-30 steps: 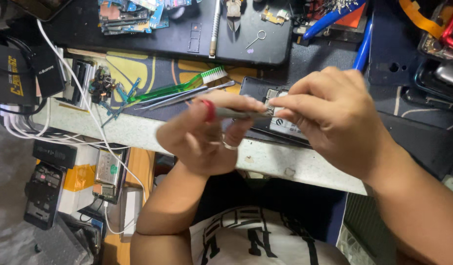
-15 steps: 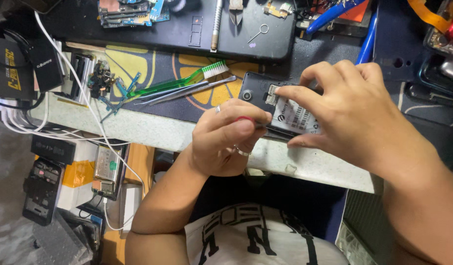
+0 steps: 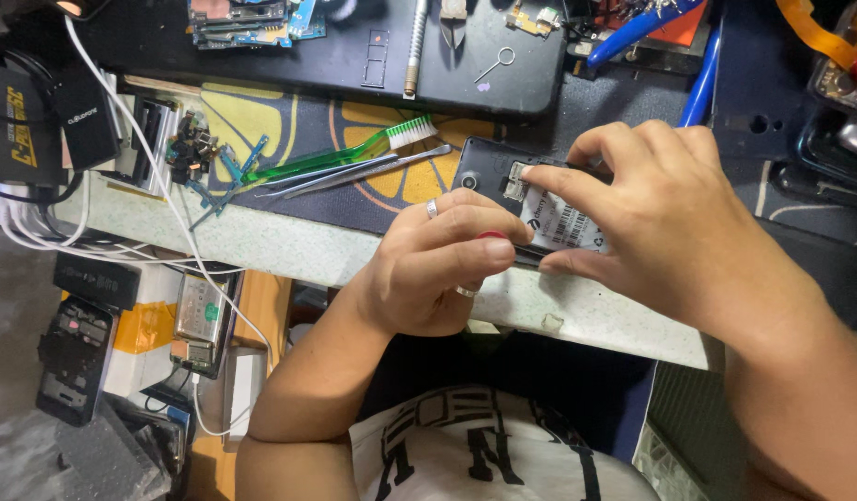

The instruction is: The person disassembles a smartphone, removes the battery, and uses a screwdriver to remove screws from the back cover. They handle the phone casing, battery, and internal components while working at a cluttered electronics repair bench.

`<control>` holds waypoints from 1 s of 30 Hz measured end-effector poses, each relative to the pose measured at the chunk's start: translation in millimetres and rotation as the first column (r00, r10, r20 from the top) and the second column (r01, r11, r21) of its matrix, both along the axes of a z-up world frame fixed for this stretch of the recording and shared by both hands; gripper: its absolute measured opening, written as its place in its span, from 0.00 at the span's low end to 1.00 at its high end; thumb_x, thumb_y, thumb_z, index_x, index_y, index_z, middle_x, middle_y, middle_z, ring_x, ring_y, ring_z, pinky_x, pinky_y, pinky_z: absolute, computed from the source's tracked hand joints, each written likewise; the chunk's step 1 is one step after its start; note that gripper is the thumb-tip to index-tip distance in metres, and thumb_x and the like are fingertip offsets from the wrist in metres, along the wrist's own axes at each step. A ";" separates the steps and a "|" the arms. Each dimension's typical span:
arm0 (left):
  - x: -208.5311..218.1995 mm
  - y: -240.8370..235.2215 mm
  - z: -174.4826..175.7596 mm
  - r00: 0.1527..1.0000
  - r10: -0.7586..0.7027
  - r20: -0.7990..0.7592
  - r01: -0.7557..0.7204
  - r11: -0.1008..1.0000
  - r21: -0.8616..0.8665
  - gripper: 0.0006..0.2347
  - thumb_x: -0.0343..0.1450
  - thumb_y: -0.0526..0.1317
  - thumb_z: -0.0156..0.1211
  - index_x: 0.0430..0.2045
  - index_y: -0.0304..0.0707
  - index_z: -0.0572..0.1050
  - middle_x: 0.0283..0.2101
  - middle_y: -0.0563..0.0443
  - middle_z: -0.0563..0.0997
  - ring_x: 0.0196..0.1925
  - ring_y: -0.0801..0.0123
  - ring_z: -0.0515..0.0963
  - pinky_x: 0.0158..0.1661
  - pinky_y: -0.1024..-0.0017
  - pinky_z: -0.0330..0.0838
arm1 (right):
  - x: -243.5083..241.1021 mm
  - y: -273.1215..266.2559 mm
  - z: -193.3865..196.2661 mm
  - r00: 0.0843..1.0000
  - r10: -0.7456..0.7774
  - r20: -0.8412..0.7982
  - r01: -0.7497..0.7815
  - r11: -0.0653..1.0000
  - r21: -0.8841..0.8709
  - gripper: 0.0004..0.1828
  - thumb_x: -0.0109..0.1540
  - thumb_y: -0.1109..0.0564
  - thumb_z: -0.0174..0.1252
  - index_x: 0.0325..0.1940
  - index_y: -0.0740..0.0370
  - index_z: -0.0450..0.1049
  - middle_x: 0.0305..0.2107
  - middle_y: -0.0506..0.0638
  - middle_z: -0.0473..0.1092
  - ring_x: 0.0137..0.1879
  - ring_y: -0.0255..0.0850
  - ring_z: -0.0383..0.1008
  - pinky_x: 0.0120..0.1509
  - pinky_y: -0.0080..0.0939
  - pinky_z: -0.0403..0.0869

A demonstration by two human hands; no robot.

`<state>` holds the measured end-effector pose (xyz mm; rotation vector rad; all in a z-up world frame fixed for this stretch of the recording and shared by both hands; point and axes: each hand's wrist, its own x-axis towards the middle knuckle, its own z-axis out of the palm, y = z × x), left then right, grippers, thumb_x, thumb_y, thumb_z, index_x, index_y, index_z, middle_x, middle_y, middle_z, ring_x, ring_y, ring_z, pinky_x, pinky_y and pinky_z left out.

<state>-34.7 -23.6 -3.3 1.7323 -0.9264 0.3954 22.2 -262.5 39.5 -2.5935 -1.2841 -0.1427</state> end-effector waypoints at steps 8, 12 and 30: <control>-2.7 4.6 -0.8 0.993 0.038 -0.115 -0.040 0.999 -0.019 0.26 0.64 0.16 0.50 0.57 0.34 0.67 0.52 0.35 0.79 0.37 0.63 0.80 0.30 0.74 0.74 | -3.7 14.6 -5.4 1.000 -0.011 0.022 0.009 0.997 0.074 0.36 0.50 0.42 0.71 0.61 0.51 0.76 0.50 0.52 0.70 0.53 0.51 0.68 0.54 0.51 0.62; -3.7 5.5 -10.8 0.986 0.165 -0.023 -0.166 0.986 -0.034 0.22 0.70 0.19 0.57 0.58 0.36 0.68 0.52 0.40 0.78 0.37 0.64 0.80 0.34 0.72 0.76 | -8.5 19.9 -8.1 0.999 -0.045 0.028 0.042 0.995 0.089 0.35 0.51 0.42 0.71 0.60 0.53 0.76 0.50 0.50 0.70 0.54 0.50 0.68 0.56 0.52 0.62; -7.7 -3.0 -14.4 0.914 0.388 0.122 -0.384 0.922 -0.057 0.19 0.77 0.31 0.67 0.59 0.50 0.67 0.60 0.50 0.61 0.45 0.72 0.76 0.46 0.76 0.76 | -0.5 7.4 -3.1 0.990 -0.135 0.031 0.118 0.938 0.327 0.14 0.59 0.59 0.74 0.48 0.55 0.82 0.32 0.46 0.71 0.38 0.41 0.70 0.51 0.44 0.60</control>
